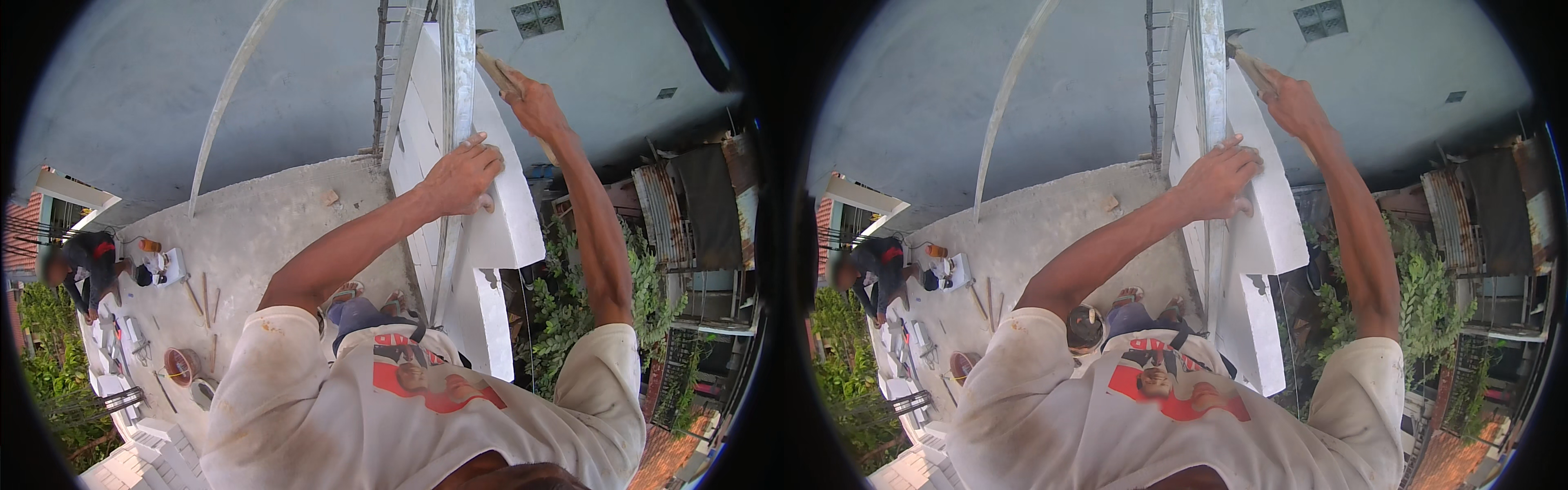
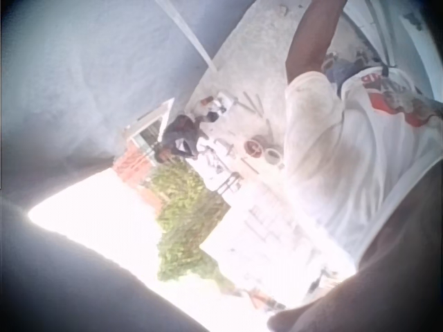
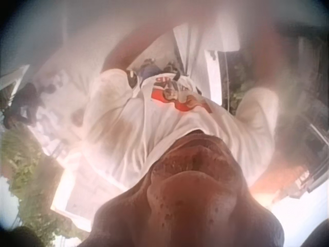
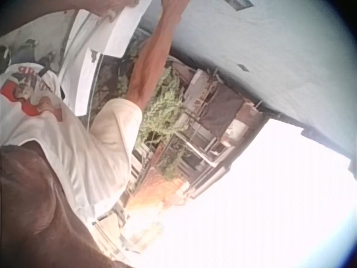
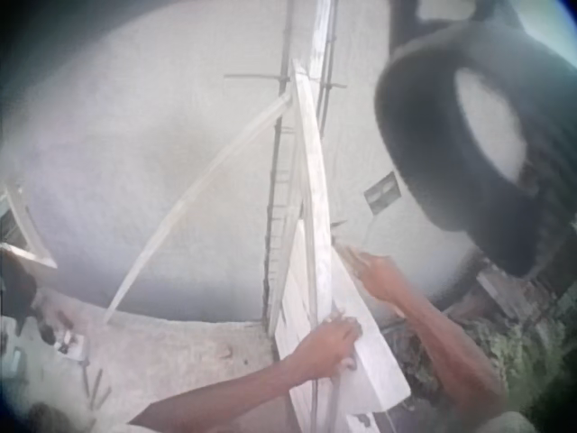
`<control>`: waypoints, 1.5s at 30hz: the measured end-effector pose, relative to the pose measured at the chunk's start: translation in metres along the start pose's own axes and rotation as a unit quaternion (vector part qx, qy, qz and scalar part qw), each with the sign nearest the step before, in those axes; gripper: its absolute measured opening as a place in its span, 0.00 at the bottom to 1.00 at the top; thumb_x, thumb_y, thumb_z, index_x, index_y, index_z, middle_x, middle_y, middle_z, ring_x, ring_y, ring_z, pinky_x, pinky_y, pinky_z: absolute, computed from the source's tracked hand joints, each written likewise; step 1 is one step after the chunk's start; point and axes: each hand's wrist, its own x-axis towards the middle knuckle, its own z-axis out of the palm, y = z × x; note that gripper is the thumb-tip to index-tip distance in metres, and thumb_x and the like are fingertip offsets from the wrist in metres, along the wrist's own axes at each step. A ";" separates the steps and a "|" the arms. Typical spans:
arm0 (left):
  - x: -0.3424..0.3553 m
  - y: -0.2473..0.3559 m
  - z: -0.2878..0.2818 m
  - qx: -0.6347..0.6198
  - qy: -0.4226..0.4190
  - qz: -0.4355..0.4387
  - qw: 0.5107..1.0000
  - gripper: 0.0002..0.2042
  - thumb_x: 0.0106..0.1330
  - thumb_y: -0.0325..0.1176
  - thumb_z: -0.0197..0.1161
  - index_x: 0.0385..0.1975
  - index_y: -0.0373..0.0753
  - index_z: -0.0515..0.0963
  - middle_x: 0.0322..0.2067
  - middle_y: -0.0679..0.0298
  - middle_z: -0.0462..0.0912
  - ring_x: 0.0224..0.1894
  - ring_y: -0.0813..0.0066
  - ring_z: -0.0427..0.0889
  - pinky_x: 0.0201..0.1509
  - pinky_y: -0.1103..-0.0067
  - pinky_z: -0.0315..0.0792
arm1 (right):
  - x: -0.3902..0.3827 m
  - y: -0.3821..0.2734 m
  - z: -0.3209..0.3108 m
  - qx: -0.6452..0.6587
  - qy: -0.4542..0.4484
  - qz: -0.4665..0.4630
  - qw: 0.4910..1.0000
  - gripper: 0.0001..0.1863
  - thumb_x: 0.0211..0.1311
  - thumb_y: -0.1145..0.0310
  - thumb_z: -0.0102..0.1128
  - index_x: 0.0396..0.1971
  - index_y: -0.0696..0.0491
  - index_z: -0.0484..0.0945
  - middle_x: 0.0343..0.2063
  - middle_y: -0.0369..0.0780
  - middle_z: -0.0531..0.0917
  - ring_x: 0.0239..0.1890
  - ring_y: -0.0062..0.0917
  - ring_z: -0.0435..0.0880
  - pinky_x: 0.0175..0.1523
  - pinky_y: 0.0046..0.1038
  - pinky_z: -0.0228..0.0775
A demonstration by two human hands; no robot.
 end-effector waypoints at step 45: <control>0.078 -0.293 -0.019 0.207 -0.019 -0.085 0.974 0.41 0.45 0.50 0.84 0.62 0.45 0.76 0.64 0.71 0.77 0.60 0.68 0.76 0.57 0.63 0.66 | -0.006 -0.041 -0.015 -0.023 -0.031 0.129 0.991 0.31 0.71 0.71 0.60 0.73 0.48 0.68 0.57 0.55 0.82 0.58 0.54 0.81 0.62 0.43 0.75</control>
